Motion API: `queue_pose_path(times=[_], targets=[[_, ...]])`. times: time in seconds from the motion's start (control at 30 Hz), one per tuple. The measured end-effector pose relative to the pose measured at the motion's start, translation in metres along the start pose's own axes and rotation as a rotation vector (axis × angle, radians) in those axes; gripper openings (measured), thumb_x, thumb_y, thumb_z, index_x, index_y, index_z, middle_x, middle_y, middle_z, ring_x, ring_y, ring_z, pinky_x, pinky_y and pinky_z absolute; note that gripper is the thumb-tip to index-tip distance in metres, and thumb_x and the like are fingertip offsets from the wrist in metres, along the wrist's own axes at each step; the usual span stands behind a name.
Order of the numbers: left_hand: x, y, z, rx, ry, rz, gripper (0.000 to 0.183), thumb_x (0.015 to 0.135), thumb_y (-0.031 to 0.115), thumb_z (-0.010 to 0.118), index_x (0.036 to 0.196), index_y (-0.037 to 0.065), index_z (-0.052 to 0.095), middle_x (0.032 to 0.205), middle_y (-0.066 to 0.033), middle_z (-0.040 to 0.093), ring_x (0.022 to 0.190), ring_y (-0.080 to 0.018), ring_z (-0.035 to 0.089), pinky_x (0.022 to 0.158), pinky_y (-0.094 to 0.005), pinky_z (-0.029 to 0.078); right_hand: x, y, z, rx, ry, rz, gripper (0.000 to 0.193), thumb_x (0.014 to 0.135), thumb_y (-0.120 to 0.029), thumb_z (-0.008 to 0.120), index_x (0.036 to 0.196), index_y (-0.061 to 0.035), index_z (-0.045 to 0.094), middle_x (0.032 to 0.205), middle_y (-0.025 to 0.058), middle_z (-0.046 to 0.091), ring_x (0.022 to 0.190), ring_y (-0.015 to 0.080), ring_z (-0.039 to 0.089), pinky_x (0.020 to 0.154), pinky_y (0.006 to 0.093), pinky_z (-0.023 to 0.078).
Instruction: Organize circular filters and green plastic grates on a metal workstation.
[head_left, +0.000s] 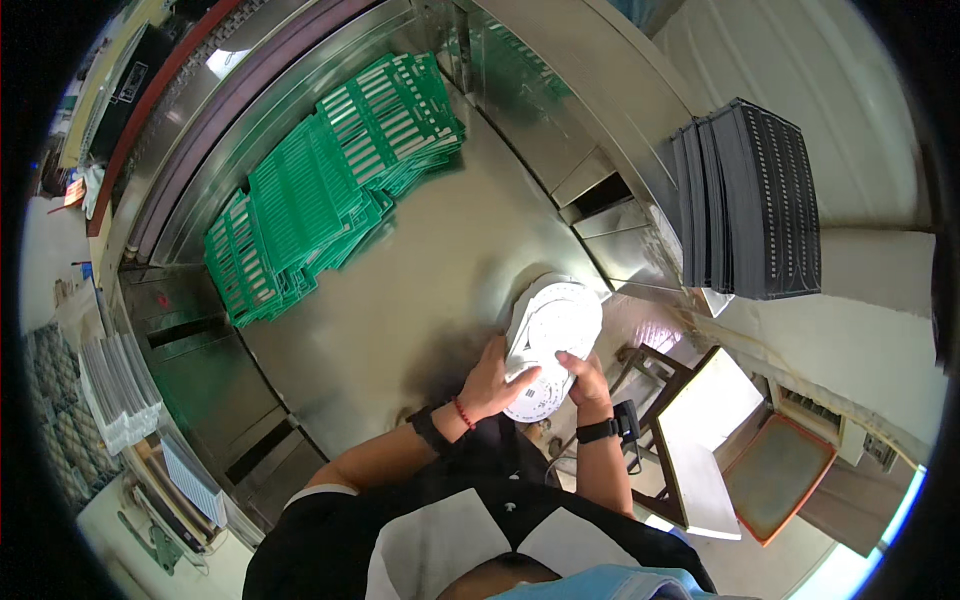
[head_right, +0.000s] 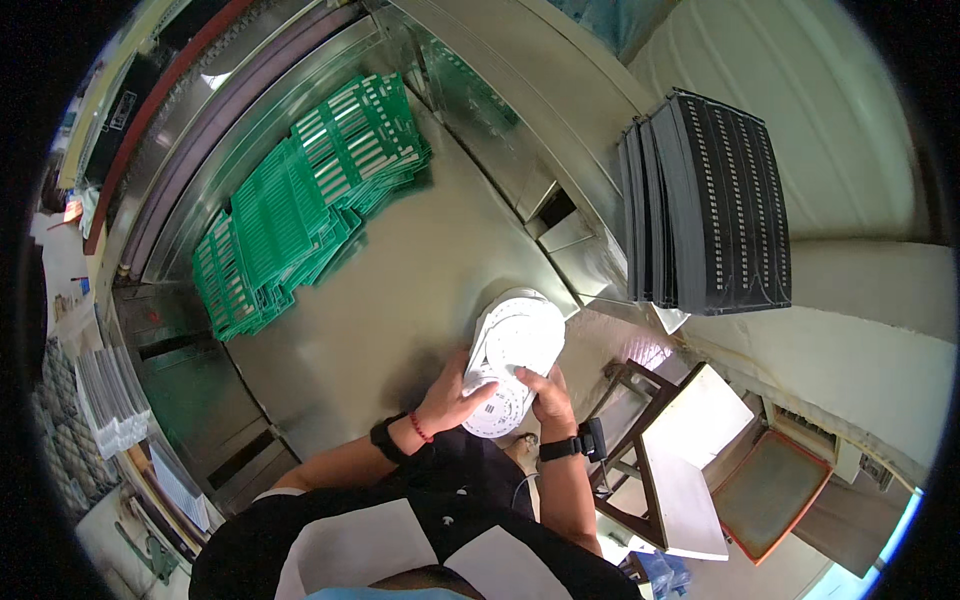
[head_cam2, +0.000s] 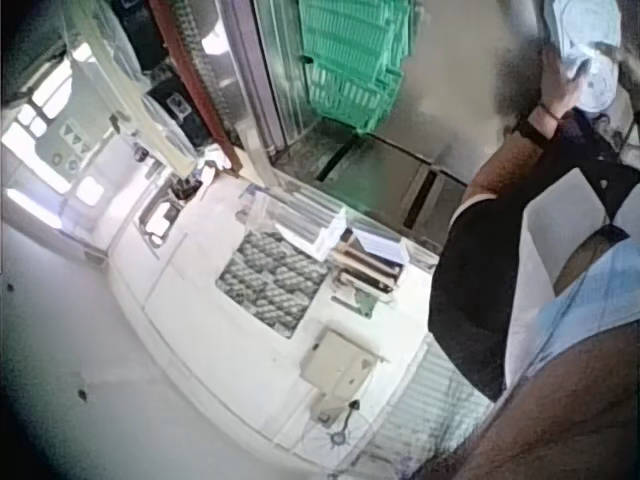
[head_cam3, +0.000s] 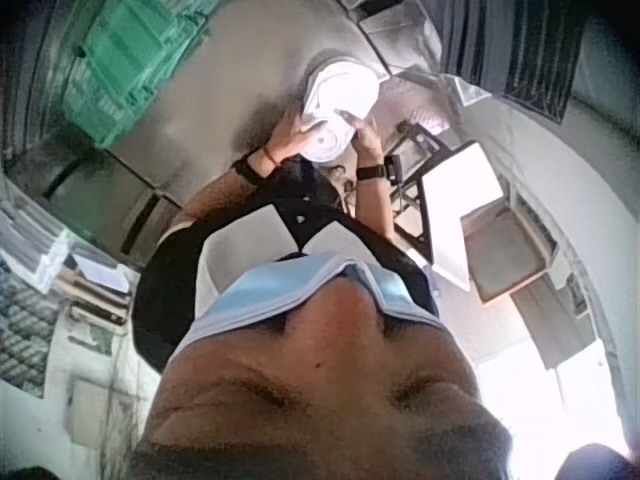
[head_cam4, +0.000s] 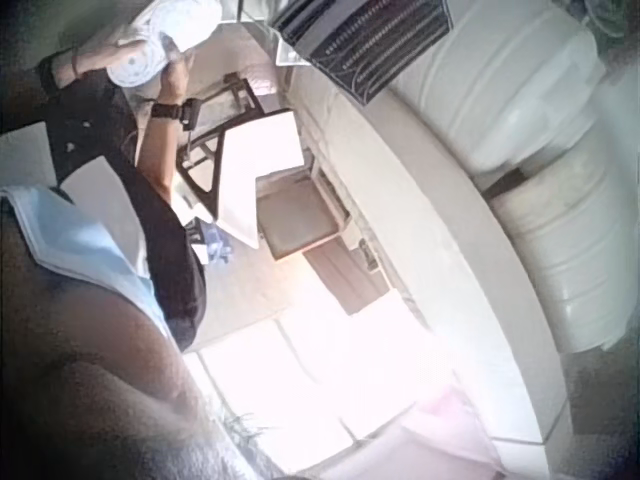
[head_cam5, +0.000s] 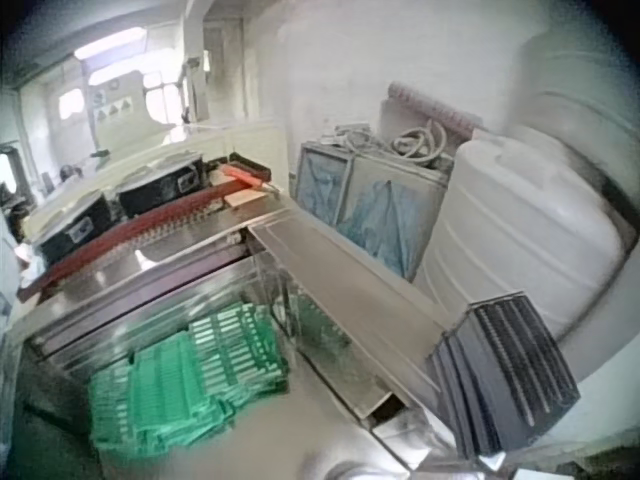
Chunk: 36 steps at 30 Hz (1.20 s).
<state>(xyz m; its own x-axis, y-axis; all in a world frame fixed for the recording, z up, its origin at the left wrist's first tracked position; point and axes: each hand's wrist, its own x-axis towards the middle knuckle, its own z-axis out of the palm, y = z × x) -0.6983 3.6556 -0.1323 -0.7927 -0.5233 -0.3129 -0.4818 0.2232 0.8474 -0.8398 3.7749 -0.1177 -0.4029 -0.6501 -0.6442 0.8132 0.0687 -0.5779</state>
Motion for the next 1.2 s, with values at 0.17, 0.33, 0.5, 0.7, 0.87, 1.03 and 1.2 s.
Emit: queue_pose_path(times=[0.17,0.33,0.5,0.7,0.87,1.03,1.2], targets=[[0.006,0.017,-0.055,-0.241,-0.487,-0.096,0.057,0.07,0.028,0.076,0.115,0.001,0.054,0.104,-0.0134,0.063,0.1,-0.0252,0.059,0.089,-0.0336,0.044,0.011,-0.035,0.049,-0.281,-0.021,-0.102,0.077,0.062,-0.011,0.072,0.128,0.007,0.036,0.118,0.0146,0.053,0.107,0.0259,0.053,0.095,0.033,0.04],[0.029,-0.058,-0.014,-0.296,-0.908,-0.508,0.039,0.067,0.028,0.076,0.093,0.0,0.064,0.078,-0.0115,0.065,0.068,-0.0202,0.064,0.059,-0.0313,0.052,0.037,-0.062,0.125,-1.725,0.174,-0.17,0.095,0.053,-0.027,0.077,0.13,0.0045,0.03,0.115,0.0221,0.052,0.111,0.035,0.049,0.093,0.0414,0.04],[0.03,-0.024,-0.028,-0.698,-0.498,-0.605,0.027,0.079,0.019,0.067,0.093,-0.002,0.06,0.073,-0.008,0.062,0.057,-0.0139,0.06,0.047,-0.0264,0.051,0.045,-0.056,0.169,-2.387,-0.064,-0.199,0.108,0.052,-0.041,0.079,0.137,-0.0015,0.024,0.121,0.0202,0.048,0.11,0.0306,0.049,0.088,0.0402,0.04],[0.004,-0.054,-0.093,0.202,0.205,-0.206,0.042,0.078,0.019,0.07,0.108,-0.003,0.051,0.088,-0.0105,0.063,0.069,-0.0197,0.063,0.065,-0.0319,0.054,0.031,-0.062,0.16,-2.385,-0.026,-0.214,0.125,0.051,-0.052,0.081,0.14,0.0023,0.013,0.132,0.0205,0.04,0.118,0.0322,0.044,0.094,0.0431,0.037],[0.038,-0.034,-0.115,-0.345,0.472,0.124,0.068,0.071,0.024,0.075,0.124,-0.001,0.042,0.122,-0.019,0.048,0.112,-0.031,0.049,0.095,-0.0406,0.041,0.029,-0.055,0.15,-2.292,-0.024,-0.322,0.121,0.051,-0.046,0.082,0.14,0.0004,0.015,0.128,0.0192,0.043,0.114,0.0328,0.046,0.094,0.0461,0.036],[0.055,-0.011,-0.127,0.094,0.067,0.431,0.131,0.041,0.031,0.089,0.141,0.004,0.009,0.143,-0.0218,0.019,0.132,-0.0396,0.022,0.107,-0.0432,0.028,0.019,-0.048,0.147,-2.222,-0.039,-0.309,0.11,0.053,-0.037,0.082,0.136,0.0027,0.022,0.117,0.0198,0.049,0.108,0.0329,0.048,0.09,0.0448,0.039],[0.045,-0.017,-0.135,0.17,0.003,0.414,0.119,0.043,0.028,0.088,0.138,0.005,0.02,0.132,-0.0221,0.031,0.122,-0.0403,0.033,0.103,-0.0452,0.032,0.014,-0.038,0.147,-2.254,-0.158,-0.368,0.108,0.054,-0.034,0.082,0.135,0.0031,0.022,0.115,0.0198,0.05,0.106,0.0329,0.049,0.09,0.0437,0.037]])
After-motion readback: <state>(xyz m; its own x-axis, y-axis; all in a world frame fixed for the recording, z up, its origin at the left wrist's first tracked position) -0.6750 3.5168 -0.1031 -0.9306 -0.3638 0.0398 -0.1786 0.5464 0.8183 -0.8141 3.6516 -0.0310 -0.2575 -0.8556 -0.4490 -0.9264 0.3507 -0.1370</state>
